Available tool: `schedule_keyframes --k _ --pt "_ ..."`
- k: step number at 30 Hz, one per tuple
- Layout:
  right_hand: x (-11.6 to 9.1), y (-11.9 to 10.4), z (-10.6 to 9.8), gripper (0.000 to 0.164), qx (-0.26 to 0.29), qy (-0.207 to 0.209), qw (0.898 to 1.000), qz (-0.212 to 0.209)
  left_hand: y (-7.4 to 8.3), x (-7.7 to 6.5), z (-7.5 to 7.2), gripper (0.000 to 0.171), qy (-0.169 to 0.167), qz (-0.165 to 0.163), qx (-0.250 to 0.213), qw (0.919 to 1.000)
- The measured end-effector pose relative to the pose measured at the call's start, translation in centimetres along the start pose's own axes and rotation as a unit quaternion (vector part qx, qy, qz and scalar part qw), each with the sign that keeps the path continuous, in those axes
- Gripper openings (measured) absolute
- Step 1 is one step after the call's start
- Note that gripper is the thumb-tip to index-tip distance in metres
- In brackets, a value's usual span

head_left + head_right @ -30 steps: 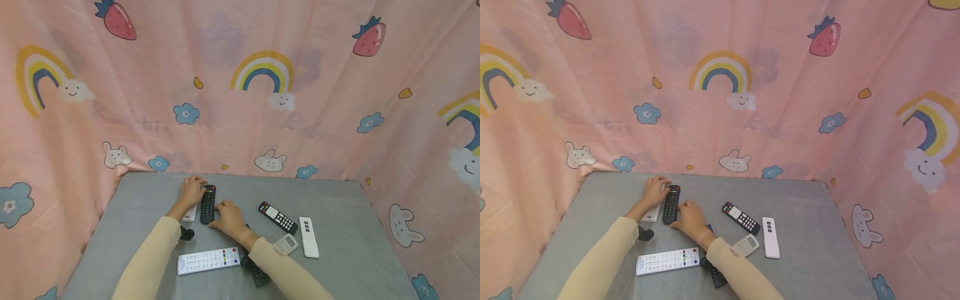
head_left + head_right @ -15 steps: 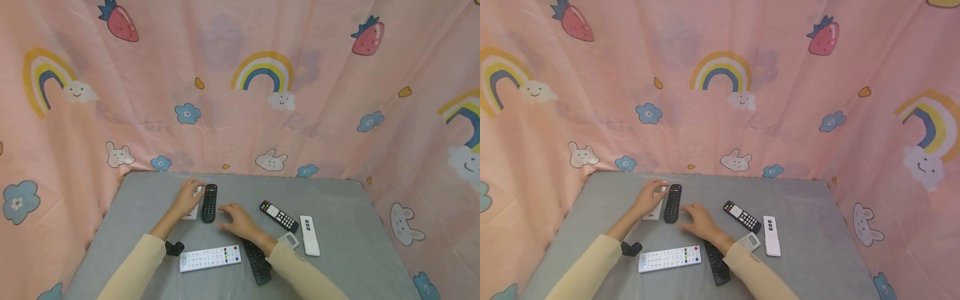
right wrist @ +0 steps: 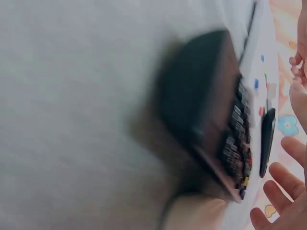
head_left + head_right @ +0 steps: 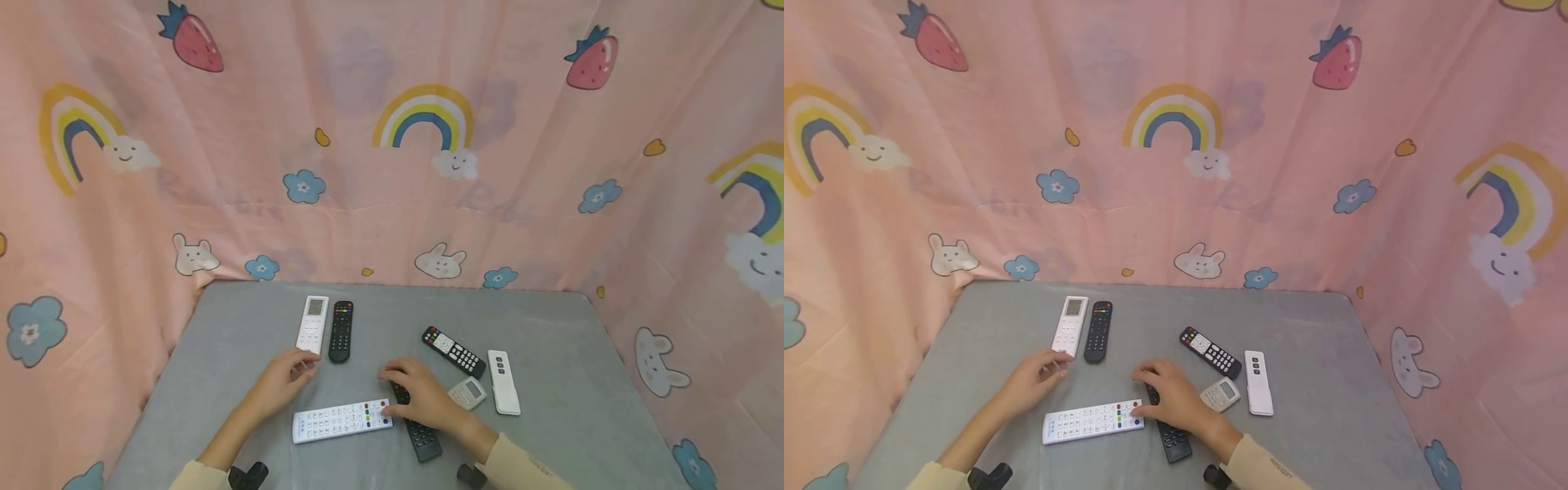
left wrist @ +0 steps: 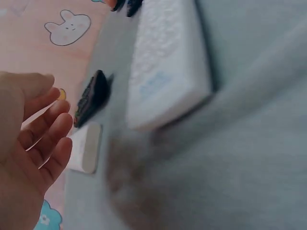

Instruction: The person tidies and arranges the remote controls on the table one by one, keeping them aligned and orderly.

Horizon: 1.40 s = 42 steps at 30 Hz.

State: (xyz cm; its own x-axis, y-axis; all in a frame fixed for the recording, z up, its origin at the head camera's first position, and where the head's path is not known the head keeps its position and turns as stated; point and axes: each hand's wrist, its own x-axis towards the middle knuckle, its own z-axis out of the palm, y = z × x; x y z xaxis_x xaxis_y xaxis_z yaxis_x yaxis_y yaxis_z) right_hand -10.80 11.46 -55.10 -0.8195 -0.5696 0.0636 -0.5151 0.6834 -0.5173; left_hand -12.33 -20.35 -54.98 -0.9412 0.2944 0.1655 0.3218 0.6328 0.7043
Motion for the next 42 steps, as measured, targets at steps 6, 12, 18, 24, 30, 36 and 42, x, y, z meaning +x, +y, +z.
schedule_keyframes --k 6,12,18,24,30,36,42 --pt "-2.0 -0.1 1.2 0.064 -0.015 -0.002 1.000 0.016 -0.7 -3.6 0.1 0.031 -0.009 0.013 0.001 0.9999" --pt "-2.6 -0.4 2.0 0.062 -0.033 0.020 0.999 0.026 -1.4 -6.1 0.8 0.044 0.032 0.060 0.046 0.9967" --pt "-2.7 -0.5 2.3 0.062 -0.049 0.033 0.998 0.023 -1.7 -7.6 1.1 0.057 0.015 0.037 0.056 0.9977" --pt "-2.8 -0.5 2.7 0.060 -0.071 0.033 0.997 0.010 -1.6 -8.4 1.0 0.065 -0.031 -0.013 0.066 0.9972" --pt "-2.8 -0.5 2.9 0.057 -0.074 0.032 0.997 0.017 -1.7 -8.5 1.1 0.062 -0.050 -0.032 0.095 0.9937" --pt "-2.8 -0.7 2.8 0.054 -0.068 0.013 0.997 0.034 -1.6 -8.4 1.1 0.059 -0.053 -0.045 0.102 0.9924" --pt "-2.7 -0.6 2.5 0.054 -0.054 0.035 0.998 0.030 -1.1 -8.2 0.9 0.060 -0.030 -0.046 0.083 0.9950"
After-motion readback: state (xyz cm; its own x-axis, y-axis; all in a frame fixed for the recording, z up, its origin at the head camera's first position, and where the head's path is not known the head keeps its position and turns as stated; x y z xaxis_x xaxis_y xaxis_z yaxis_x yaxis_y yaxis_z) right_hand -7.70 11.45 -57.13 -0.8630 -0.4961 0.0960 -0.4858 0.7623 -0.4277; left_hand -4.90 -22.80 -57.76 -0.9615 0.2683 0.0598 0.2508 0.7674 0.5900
